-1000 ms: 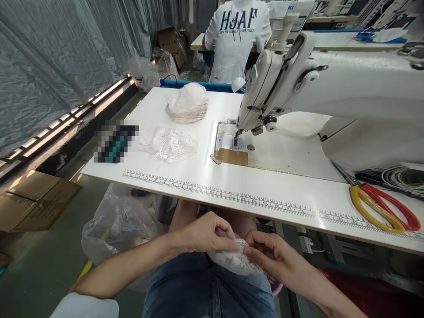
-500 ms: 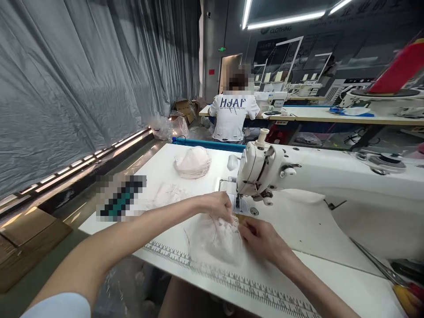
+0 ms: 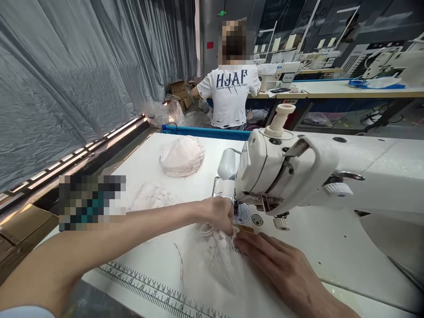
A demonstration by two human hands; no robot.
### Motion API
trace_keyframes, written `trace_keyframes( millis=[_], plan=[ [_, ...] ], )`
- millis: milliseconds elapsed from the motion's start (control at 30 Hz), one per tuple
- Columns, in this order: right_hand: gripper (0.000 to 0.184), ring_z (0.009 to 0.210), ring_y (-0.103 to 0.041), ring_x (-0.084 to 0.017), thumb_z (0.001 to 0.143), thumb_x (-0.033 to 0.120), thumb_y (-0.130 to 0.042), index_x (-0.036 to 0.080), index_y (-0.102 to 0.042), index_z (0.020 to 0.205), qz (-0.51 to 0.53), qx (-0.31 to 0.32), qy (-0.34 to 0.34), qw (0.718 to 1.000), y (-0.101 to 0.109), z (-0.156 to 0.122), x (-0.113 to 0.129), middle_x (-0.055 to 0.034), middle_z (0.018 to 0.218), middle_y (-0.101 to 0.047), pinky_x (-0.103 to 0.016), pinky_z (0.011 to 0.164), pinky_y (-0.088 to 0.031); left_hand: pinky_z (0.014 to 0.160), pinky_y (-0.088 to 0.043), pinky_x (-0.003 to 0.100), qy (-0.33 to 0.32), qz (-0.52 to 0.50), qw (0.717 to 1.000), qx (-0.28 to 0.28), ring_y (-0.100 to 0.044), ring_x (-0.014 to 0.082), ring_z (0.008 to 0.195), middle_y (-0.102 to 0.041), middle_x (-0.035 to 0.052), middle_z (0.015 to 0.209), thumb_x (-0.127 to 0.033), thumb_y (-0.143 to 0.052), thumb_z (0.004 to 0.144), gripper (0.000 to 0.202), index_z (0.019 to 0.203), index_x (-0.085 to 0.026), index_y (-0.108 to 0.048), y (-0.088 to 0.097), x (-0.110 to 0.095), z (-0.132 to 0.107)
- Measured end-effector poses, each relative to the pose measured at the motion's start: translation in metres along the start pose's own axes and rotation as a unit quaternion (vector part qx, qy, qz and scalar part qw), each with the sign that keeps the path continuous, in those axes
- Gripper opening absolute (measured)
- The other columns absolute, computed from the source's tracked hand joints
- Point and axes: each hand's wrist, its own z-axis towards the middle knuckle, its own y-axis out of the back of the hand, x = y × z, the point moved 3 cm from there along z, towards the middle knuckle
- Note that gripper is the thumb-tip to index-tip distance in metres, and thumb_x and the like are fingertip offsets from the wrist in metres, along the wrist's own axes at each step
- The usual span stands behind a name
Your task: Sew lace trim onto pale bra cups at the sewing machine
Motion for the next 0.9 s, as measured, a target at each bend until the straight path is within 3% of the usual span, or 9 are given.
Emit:
trace_keyframes(
  millis=[233, 600, 767, 900],
  plan=[
    [0.038, 0.061, -0.064, -0.016, 0.096, 0.008, -0.031, 0.015, -0.068, 0.099, -0.038, 0.020, 0.011, 0.999, -0.002, -0.001, -0.001, -0.0079, 0.098, -0.074, -0.026, 0.048, -0.049, 0.044, -0.031, 0.021, 0.001, 0.040, 0.999, 0.001, -0.046, 0.0105, 0.053, -0.049, -0.0030, 0.051, -0.020, -0.069, 0.057, 0.015, 0.049, -0.016, -0.057, 0.000, -0.001, 0.005],
    [0.037, 0.063, -0.063, -0.014, 0.093, 0.005, -0.034, 0.015, -0.069, 0.097, -0.066, 0.006, 0.017, 0.998, -0.002, -0.004, 0.000, -0.0079, 0.102, -0.073, -0.027, 0.048, -0.043, 0.053, -0.039, 0.023, -0.010, 0.135, 0.991, 0.024, -0.049, 0.0115, 0.059, -0.052, -0.0036, 0.058, -0.028, -0.069, 0.065, 0.017, 0.059, -0.016, -0.059, 0.007, -0.012, 0.001],
    [0.035, 0.068, -0.065, -0.017, 0.089, 0.006, -0.036, 0.014, -0.068, 0.101, -0.042, 0.016, -0.005, 0.999, -0.005, -0.007, 0.001, -0.0086, 0.106, -0.072, -0.028, 0.050, -0.042, 0.056, -0.040, 0.025, 0.011, 0.193, 0.980, -0.058, -0.055, 0.0158, 0.065, -0.058, -0.0018, 0.061, -0.038, -0.077, 0.061, 0.030, 0.056, -0.016, -0.056, 0.021, 0.000, 0.003],
    [0.034, 0.080, -0.068, -0.019, 0.087, 0.006, -0.039, 0.015, -0.067, 0.104, -0.032, 0.022, -0.025, 0.999, -0.008, -0.008, 0.001, -0.0067, 0.111, -0.071, -0.029, 0.054, -0.044, 0.062, -0.042, 0.029, 0.031, 0.222, 0.951, -0.214, -0.059, 0.0204, 0.078, -0.064, 0.0067, 0.084, -0.021, -0.057, 0.083, 0.009, 0.084, -0.014, -0.063, 0.023, 0.013, -0.014]
  ],
)
